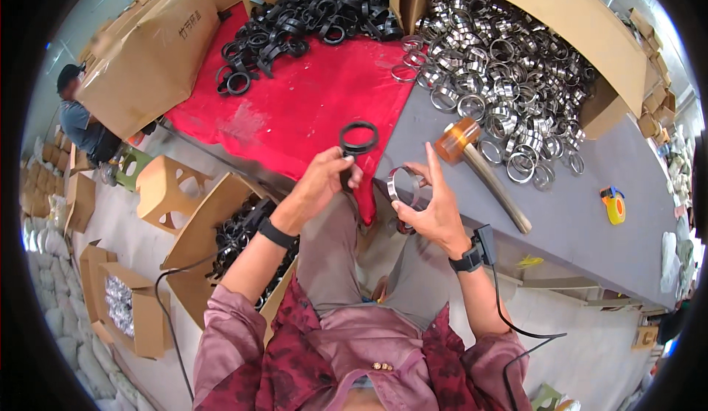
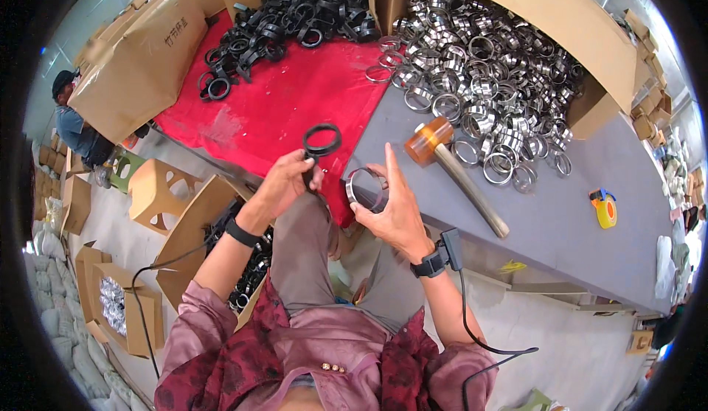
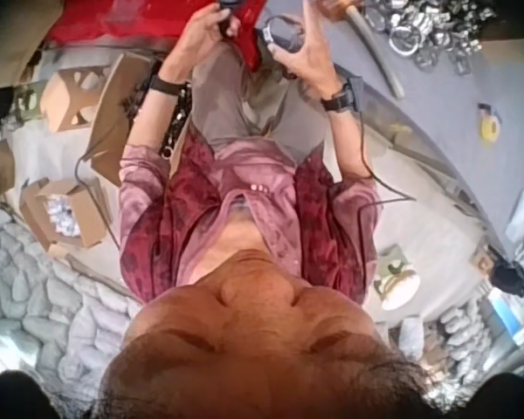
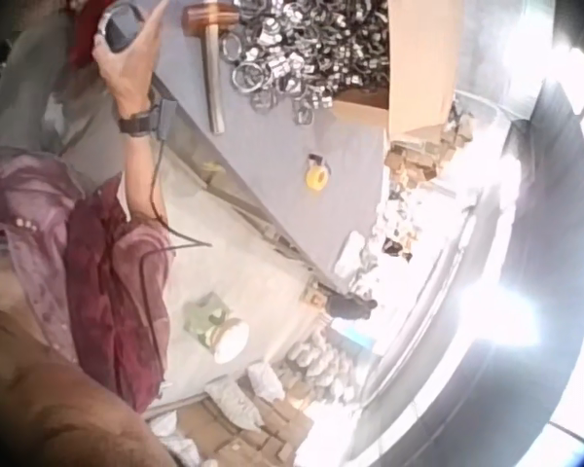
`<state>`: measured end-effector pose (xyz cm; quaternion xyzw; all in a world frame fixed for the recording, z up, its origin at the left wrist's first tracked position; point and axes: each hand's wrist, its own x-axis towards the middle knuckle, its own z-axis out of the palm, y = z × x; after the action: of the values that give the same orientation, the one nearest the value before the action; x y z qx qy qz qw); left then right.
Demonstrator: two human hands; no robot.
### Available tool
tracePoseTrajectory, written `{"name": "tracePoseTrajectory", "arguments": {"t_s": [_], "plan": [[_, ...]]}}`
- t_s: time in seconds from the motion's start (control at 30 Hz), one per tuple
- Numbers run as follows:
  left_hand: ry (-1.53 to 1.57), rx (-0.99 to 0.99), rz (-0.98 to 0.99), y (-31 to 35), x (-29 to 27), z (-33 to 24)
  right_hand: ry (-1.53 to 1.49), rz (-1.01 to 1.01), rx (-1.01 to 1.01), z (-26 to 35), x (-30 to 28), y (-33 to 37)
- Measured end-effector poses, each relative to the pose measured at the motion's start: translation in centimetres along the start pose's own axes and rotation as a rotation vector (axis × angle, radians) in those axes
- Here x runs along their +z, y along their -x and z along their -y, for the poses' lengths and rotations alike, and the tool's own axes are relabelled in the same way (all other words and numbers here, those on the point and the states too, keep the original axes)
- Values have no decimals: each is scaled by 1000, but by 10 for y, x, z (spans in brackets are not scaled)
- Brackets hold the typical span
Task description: Manually assembling and hammering plastic rings and components at a workstation.
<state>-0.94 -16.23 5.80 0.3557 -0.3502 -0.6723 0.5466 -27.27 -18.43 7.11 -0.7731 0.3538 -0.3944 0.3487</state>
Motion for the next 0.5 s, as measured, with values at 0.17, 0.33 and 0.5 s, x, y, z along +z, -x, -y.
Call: {"name": "tracePoseTrajectory", "arguments": {"t_s": [0.17, 0.33, 0.5], "plan": [[83, -79, -40, 33, 47, 14, -11, 109, 77, 31, -5, 8], [165, -47, -85, 53, 61, 32, 336, 100, -105, 49, 2, 23], [417, 33, 236, 61, 46, 52, 355, 67, -409, 73, -4, 38]]}}
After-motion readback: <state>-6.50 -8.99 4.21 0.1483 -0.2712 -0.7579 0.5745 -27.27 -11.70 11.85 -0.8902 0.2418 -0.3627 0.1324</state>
